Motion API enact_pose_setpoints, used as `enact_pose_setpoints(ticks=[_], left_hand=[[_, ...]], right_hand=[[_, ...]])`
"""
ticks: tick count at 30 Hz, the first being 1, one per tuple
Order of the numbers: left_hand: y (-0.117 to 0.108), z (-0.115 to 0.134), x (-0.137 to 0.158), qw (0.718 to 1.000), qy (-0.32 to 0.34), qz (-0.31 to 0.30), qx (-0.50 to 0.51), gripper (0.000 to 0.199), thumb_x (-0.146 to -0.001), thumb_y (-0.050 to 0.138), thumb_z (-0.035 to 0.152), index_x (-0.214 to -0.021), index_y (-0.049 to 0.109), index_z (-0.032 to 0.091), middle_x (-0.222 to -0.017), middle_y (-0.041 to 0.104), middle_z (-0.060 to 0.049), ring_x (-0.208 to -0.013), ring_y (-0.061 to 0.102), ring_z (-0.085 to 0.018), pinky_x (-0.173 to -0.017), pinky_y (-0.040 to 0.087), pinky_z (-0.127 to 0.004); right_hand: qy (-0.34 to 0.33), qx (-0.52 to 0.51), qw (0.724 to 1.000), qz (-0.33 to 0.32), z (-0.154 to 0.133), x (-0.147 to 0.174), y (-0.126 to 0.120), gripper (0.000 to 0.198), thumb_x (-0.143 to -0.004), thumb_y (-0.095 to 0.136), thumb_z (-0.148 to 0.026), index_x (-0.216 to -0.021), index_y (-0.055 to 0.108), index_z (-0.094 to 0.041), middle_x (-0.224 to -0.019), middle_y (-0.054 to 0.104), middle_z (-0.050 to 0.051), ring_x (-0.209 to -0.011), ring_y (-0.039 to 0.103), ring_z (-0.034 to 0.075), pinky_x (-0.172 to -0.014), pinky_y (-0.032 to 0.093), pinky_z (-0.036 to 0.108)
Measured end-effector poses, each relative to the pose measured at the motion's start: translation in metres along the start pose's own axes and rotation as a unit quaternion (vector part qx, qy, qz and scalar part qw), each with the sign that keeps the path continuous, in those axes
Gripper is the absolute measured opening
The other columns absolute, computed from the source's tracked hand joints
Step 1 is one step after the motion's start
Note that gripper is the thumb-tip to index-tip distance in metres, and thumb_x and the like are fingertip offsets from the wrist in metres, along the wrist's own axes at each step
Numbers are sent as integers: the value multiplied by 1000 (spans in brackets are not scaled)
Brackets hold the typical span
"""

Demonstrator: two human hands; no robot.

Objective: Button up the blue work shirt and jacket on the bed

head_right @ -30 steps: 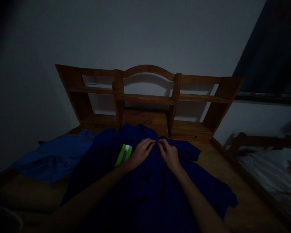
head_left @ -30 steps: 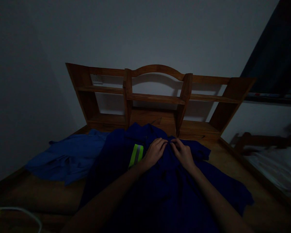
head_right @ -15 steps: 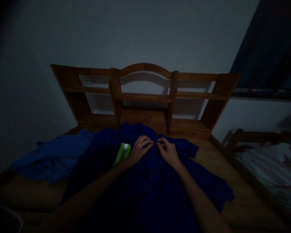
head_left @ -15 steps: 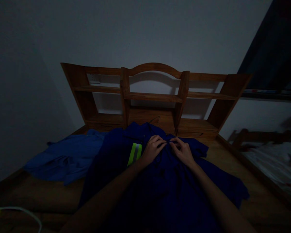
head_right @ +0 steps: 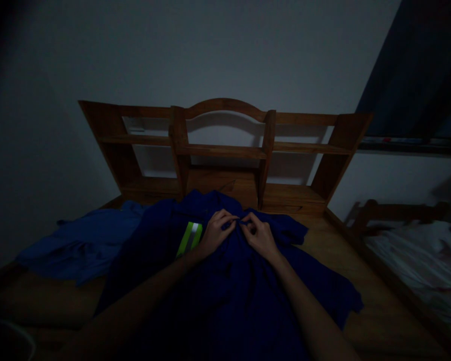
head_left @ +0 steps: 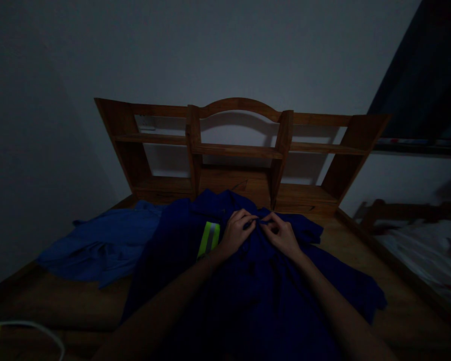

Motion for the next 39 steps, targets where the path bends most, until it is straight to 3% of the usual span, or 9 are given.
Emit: enact_pose_setpoints(ticks=[5,10,15,20,27,39], left_hand=[[-2,3,-1,1000,3,4,-18,16,-83,55,16,-96,63,22,-89,58,-2,-90,53,-17,-83,42,-31],[-1,8,-1,999,18,2,-30,13,-83,55,16,-94,61,19,-91,57,-3,-91,52,-17,-84,42,-32],[1,17,0,997,55,-22,-45,13,-88,51,22,-97,60,19,-91,58,-4,-91,52,-18,-84,41,-33],[2,23,3,996,70,-43,-45,15,-90,47,23,-97,60,19,-90,57,-5,-91,52,-19,-83,42,-34],[-1,7,2,1000,2,-7,-26,9,-86,53,22,-90,61,19,-92,57,-5,-92,53,-19,-83,43,-33],[4,3,1,999,-8,-30,24,19,-87,52,22,-104,62,22,-96,58,-5,-94,54,-18,-86,43,-32]], right_hand=[[-13,21,1000,10,-3,0,-2,19,-87,49,-38,-92,57,-22,-51,47,-7,-45,44,8,-47,31,19],[1,56,995,78,2,-1,-14,22,-87,49,-37,-100,59,-23,-55,50,-6,-49,50,9,-52,35,19],[6,79,990,116,8,-1,-21,23,-86,50,-41,-95,60,-22,-55,50,-5,-48,50,10,-52,35,20],[-17,76,994,78,7,-2,-11,25,-87,48,-42,-89,61,-21,-55,52,-4,-49,50,11,-51,36,21],[-30,58,997,40,2,-2,-3,22,-87,46,-40,-86,57,-21,-57,55,-3,-51,52,11,-52,37,20],[-41,68,996,27,2,-3,-3,21,-87,46,-40,-87,56,-21,-56,52,-4,-49,51,11,-51,36,20]])
Point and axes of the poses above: each hand's wrist, its own x-axis away from the middle knuckle, its own y-axis out of the palm, z = x × y, the point moved 9 cm from there along -x, towards the middle knuckle
